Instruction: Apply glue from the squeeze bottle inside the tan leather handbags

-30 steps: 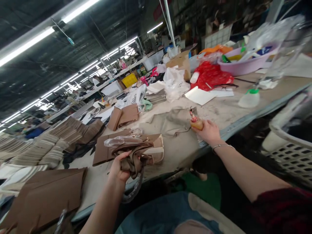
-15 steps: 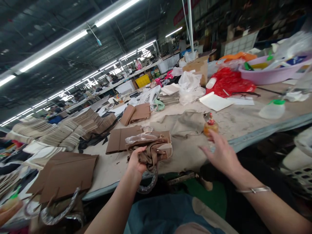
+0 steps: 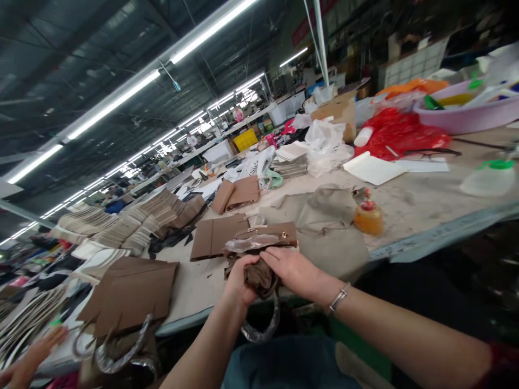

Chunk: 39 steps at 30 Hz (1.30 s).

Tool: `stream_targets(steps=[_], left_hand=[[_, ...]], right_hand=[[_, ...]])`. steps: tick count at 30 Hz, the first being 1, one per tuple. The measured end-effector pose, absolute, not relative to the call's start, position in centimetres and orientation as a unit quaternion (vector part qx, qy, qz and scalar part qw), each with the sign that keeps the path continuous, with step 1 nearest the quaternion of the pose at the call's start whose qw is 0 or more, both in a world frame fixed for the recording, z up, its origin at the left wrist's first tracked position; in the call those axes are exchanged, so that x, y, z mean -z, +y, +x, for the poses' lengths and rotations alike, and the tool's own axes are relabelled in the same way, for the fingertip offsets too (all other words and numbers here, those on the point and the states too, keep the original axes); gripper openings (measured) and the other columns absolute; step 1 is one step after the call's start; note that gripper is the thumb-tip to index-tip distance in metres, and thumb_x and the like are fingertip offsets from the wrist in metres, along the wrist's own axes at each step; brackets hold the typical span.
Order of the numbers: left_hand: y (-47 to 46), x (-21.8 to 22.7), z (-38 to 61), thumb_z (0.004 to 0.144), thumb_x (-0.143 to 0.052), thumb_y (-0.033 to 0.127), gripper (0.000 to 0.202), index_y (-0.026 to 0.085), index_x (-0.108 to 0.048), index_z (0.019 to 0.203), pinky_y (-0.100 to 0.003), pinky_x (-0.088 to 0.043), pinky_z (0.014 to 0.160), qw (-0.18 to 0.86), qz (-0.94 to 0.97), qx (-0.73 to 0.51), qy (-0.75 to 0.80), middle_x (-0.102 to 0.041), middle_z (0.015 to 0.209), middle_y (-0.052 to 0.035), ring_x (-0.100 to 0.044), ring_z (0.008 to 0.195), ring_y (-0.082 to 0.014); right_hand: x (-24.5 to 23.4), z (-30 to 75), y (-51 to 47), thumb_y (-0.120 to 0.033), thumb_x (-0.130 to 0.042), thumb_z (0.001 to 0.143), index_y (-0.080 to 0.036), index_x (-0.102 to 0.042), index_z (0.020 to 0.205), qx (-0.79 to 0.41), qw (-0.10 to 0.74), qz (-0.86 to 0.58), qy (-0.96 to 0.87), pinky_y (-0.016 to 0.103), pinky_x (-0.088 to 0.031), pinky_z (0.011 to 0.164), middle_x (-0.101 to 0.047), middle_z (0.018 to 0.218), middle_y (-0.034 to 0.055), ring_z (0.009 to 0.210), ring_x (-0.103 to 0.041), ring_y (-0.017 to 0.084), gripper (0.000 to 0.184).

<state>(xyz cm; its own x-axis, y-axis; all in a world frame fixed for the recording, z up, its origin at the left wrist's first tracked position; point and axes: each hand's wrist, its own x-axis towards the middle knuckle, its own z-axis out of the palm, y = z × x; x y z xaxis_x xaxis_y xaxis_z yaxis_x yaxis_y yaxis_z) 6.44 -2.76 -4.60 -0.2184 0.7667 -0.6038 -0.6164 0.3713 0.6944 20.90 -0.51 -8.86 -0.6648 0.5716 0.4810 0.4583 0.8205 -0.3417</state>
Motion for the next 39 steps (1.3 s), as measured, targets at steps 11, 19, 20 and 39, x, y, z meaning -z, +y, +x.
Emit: stream_targets(steps=[11,19,20,39], left_hand=[[-3.8,0.8,2.8,0.088,-0.065,0.044,0.034,0.014,-0.072,0.073,-0.028,-0.054,0.065,0.453,0.363,-0.482,0.656,-0.069,0.066,-0.0092,-0.069,0.070,-0.0232],[-3.3,3.5,2.6,0.050,-0.095,0.029,0.083,0.020,-0.061,0.125,-0.044,-0.028,0.116,0.062,0.700,-0.375,0.604,-0.058,0.134,-0.0157,-0.046,0.131,-0.0367],[-2.6,4.0,3.2,0.054,-0.093,0.030,0.076,0.019,-0.062,0.123,-0.048,-0.028,0.115,0.064,0.723,-0.343,0.596,-0.060,0.129,-0.0173,-0.048,0.128,-0.0384],[2.1,5.0,5.6,0.057,-0.078,-0.002,0.027,0.021,-0.066,0.063,-0.031,-0.046,0.087,0.287,0.552,-0.481,0.617,-0.065,0.074,-0.0059,-0.061,0.096,-0.0303]], right_hand=[[7.3,22.2,6.3,0.002,-0.056,0.074,-0.017,-0.077,0.091,-0.278,0.414,-0.326,-0.803,0.028,-0.053,0.077,-0.076,0.091,0.0057,0.086,-0.070,0.020,0.033],[6.5,22.2,7.3,-0.003,-0.058,0.071,-0.019,-0.078,0.084,-0.333,0.382,-0.343,-0.791,0.026,-0.049,0.066,-0.076,0.081,0.0015,0.076,-0.070,0.020,0.029],[6.5,22.1,7.3,-0.003,-0.058,0.071,-0.018,-0.078,0.083,-0.331,0.375,-0.342,-0.795,0.025,-0.048,0.066,-0.076,0.081,0.0018,0.076,-0.069,0.020,0.028],[5.0,21.7,7.0,-0.012,-0.062,0.077,-0.016,-0.064,0.117,-0.285,0.330,-0.392,-0.810,0.028,-0.046,0.068,-0.074,0.088,0.0053,0.078,-0.068,0.022,0.041]])
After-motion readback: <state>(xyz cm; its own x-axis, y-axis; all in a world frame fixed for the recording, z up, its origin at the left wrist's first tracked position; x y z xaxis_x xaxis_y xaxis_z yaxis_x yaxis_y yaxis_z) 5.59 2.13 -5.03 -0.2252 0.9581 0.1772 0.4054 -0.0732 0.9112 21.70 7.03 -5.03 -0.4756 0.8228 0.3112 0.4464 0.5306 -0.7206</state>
